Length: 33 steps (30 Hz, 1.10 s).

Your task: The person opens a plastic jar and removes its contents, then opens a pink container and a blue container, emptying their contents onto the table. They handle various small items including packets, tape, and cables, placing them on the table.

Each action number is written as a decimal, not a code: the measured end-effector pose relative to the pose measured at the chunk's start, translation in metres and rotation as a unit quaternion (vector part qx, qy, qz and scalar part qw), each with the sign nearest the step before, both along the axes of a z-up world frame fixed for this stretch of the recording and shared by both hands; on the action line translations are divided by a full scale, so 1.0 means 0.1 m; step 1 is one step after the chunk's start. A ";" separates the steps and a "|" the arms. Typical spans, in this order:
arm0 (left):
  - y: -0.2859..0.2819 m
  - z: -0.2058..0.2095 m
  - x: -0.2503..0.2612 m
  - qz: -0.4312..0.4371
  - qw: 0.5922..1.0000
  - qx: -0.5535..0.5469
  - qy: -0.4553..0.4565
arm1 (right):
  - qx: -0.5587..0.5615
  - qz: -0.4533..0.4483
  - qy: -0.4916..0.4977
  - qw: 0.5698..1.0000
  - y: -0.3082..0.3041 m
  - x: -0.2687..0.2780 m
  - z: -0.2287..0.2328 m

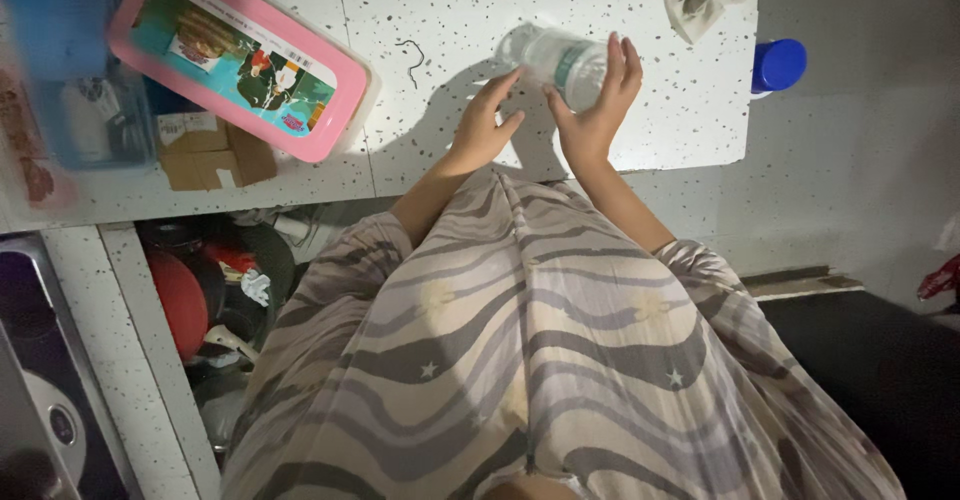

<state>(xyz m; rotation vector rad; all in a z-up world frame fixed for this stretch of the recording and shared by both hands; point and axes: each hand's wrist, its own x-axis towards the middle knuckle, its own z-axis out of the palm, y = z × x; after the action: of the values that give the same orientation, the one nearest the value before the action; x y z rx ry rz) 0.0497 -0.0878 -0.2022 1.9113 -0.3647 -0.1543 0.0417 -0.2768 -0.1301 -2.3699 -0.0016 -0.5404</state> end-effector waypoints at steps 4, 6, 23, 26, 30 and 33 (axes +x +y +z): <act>0.03 -0.06 -0.02 0.029 0.999 -0.029 -0.016 | -0.053 0.045 0.013 0.998 -0.01 0.12 0.17; 0.03 -0.06 -0.02 0.044 0.999 0.010 0.019 | -0.067 0.067 0.009 0.995 -0.03 0.18 0.23; 0.26 0.05 -0.02 0.096 0.994 -0.003 -0.044 | -0.172 0.136 -0.002 0.976 -0.09 0.22 0.43; 0.24 0.08 0.00 0.092 0.995 0.003 -0.037 | -0.159 0.145 -0.033 0.976 -0.09 0.22 0.46; 0.24 0.15 -0.02 0.086 0.994 -0.016 -0.065 | -0.145 0.152 -0.037 0.977 -0.07 0.17 0.49; 0.24 0.19 0.03 0.083 0.994 -0.010 -0.063 | -0.128 0.156 -0.042 0.978 -0.06 0.18 0.49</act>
<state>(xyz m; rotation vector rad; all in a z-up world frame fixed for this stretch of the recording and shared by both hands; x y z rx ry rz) 0.0523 -0.0634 -0.1828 1.9275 -0.2887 0.0813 0.0597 -0.2826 -0.0813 -2.5256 -0.5010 -0.5091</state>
